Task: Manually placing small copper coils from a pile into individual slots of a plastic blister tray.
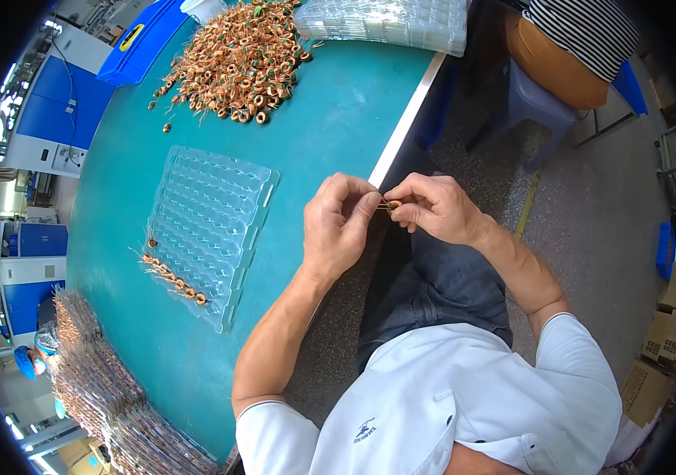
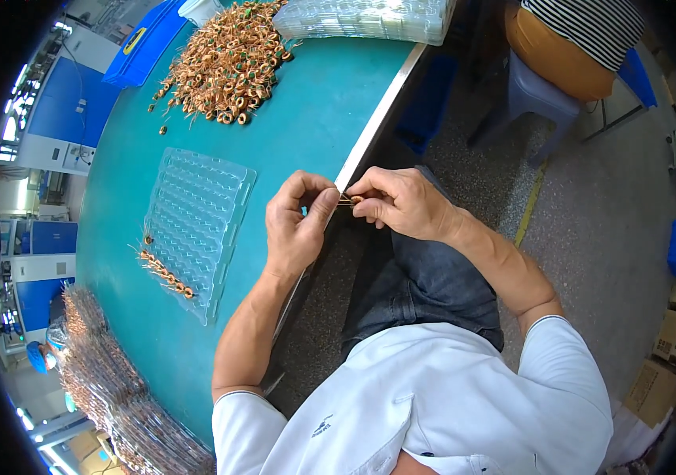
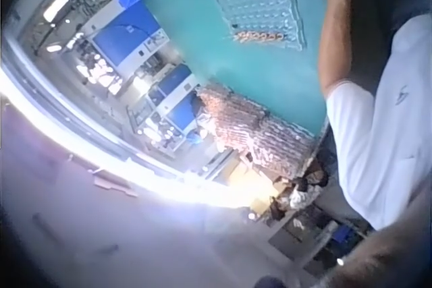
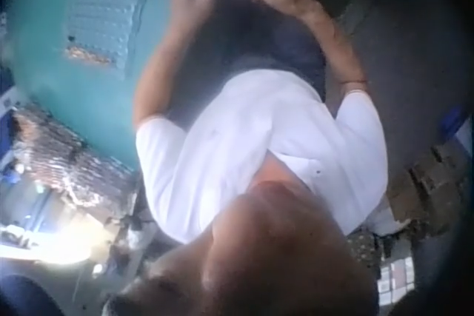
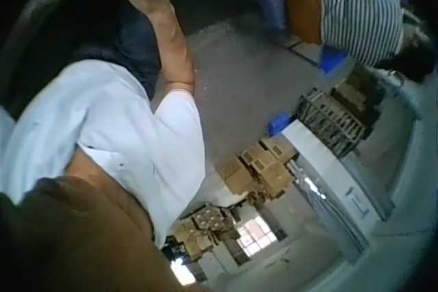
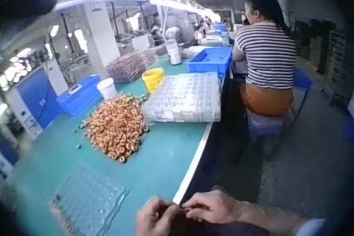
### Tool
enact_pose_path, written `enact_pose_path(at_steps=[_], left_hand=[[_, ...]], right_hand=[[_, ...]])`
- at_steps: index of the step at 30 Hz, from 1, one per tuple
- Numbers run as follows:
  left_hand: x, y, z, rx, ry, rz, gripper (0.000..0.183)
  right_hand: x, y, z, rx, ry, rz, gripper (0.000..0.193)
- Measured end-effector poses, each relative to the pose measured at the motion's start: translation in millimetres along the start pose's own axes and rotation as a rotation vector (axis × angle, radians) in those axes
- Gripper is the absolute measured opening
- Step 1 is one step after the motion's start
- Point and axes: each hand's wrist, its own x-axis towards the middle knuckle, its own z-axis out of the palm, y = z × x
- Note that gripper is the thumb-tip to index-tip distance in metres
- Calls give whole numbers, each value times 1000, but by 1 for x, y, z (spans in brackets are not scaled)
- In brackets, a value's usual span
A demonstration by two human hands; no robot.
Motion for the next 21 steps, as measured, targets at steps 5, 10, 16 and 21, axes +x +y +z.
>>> enact_pose_path(at_steps=[5,10,16,21], left_hand=[[-1,7,6,-234,107,-259,15],[-8,7,12,-251,101,-314,40],[-7,-5,9,-310,-33,-198,35],[-4,2,2,-648,-142,-470,26]], right_hand=[[-1,2,8,-39,139,39,14],[-1,11,21,162,371,80,15],[-9,0,38,53,315,-39,24],[-1,3,14,135,340,56,23]])
